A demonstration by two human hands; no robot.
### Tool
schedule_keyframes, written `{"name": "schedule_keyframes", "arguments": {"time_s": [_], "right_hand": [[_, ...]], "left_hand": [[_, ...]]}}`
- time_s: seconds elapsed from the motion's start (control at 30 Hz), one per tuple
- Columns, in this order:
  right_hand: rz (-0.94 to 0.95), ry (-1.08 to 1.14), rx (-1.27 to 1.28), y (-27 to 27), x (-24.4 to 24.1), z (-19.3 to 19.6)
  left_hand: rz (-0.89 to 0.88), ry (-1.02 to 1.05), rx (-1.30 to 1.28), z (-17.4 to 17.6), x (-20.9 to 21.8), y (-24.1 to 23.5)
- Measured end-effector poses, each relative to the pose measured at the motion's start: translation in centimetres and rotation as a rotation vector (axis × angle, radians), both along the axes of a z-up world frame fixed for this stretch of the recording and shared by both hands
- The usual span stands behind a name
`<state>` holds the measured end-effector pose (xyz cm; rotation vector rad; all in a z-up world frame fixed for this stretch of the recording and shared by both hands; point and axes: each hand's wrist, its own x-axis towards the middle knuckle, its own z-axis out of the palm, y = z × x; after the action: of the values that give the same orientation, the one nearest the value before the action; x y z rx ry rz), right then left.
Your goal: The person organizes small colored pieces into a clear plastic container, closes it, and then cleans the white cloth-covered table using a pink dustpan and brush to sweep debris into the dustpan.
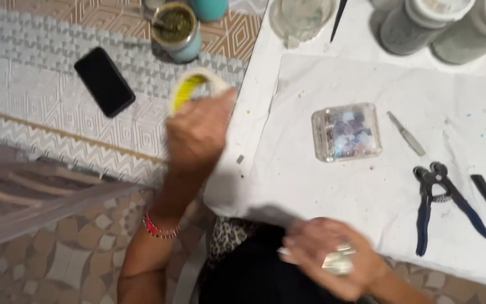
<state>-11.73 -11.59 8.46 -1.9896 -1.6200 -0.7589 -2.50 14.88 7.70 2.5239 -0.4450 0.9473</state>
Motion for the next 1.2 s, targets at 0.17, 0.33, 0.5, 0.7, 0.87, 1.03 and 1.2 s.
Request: {"name": "schedule_keyframes", "arguments": {"time_s": [0.17,0.33,0.5,0.7,0.87,1.03,1.2], "right_hand": [[-0.399,0.028,0.741,-5.6,1.1,-5.8],[-0.576,0.144,0.696,-6.2,-1.6,-4.4],[-0.816,0.322,0.634,-6.9,-5.6,-2.9],[-0.660,0.540,0.819,-4.4,-1.5,-8.7],[-0.764,0.687,0.951,-1.1,1.5,-6.4],[-0.915,0.610,1.483,-9.4,4.0,-6.6],[-0.978,0.528,0.927,-4.7,3.6,-9.4]], "left_hand": [[-0.058,0.317,0.309,-5.3,5.4,-2.7],[-0.013,0.160,0.501,-12.8,11.8,-1.9],[-0.016,0.176,0.498,-14.7,10.4,-2.2],[-0.696,0.821,-0.481,-5.1,-0.5,-8.9],[-1.203,0.930,-0.583,-12.5,-6.0,-10.4],[-0.692,1.009,-0.030,-10.7,-6.3,-2.7],[0.145,0.253,0.602,-5.9,-6.2,-1.5]]}}
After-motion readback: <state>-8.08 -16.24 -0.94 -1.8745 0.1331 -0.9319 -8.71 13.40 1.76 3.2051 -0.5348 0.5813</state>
